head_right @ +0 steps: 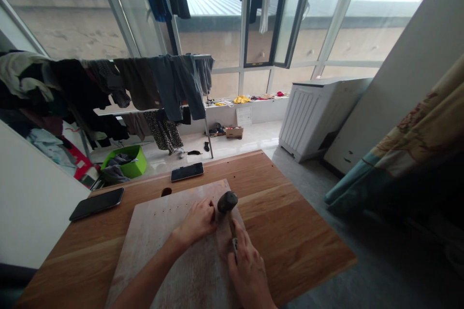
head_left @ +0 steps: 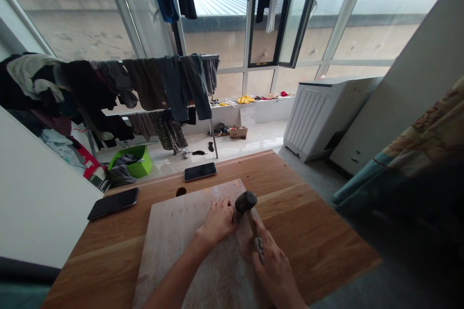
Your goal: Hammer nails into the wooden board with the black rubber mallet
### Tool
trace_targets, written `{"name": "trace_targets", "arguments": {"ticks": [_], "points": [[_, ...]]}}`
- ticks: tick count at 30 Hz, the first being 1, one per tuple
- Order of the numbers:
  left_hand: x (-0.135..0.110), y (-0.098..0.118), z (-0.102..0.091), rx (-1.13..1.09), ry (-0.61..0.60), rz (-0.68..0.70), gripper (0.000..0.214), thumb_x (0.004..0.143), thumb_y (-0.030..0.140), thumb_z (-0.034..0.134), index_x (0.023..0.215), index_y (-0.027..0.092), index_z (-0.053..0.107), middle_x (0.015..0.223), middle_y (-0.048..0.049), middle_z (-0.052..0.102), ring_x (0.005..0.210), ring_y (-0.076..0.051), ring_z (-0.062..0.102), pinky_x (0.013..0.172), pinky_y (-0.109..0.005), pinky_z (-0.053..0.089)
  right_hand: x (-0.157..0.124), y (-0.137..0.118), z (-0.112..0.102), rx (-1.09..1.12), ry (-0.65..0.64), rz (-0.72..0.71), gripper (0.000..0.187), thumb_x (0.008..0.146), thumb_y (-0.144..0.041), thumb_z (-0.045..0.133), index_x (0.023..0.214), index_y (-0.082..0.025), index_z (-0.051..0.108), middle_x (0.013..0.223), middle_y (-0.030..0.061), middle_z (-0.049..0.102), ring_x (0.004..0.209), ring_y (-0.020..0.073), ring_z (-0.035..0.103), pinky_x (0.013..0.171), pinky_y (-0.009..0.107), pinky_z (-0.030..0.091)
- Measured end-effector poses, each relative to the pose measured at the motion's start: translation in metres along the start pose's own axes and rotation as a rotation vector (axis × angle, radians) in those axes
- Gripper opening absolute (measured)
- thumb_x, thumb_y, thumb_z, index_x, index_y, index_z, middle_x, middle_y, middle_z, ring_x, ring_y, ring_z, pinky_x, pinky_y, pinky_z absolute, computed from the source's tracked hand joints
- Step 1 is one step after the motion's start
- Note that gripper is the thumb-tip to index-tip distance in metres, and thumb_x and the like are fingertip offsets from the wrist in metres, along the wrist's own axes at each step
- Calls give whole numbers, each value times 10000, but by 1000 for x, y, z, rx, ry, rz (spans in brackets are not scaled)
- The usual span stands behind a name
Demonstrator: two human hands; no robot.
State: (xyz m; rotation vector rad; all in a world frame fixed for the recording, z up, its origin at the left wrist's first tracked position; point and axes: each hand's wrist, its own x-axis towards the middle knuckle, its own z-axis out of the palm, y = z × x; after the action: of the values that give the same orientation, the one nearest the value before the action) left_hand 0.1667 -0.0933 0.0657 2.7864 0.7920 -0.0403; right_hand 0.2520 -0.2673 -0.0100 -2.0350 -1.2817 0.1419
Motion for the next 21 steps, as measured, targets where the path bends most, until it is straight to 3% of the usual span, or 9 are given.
{"name": "trace_targets", "arguments": {"ticks": [3,11,17,21], "points": [[1,-6,-5,13,-9,-27,135,747,187,577,828,176,685,1036,-93,640,973,-235,601,853,-333,463,2,-1,-2,29,-4,42,666,846,-100,390,1500,-203,323,1472,75,504,1325,216,511,1041,347,490],[0,-4,-3,36,16,-31,155,729,183,583,839,153,687,1070,-118,625,1011,-255,599,875,-344,474,8,5,1,53,11,156,569,881,-203,408,1440,-94,406,1390,157,576,1269,259,567,1012,371,514],[-1,-1,-2,43,3,57,193,727,247,622,890,166,682,1071,-112,624,1017,-266,589,841,-349,487,6,5,3,33,8,127,559,898,-186,385,1451,-104,383,1400,156,567,1274,238,563,1004,351,513],[1,1,1,52,-35,112,113,715,238,629,785,165,680,1084,-119,623,1034,-271,587,832,-335,485,5,-1,1,-19,-31,140,546,944,-218,339,1480,-114,347,1421,157,543,1244,246,585,966,354,521]]}}
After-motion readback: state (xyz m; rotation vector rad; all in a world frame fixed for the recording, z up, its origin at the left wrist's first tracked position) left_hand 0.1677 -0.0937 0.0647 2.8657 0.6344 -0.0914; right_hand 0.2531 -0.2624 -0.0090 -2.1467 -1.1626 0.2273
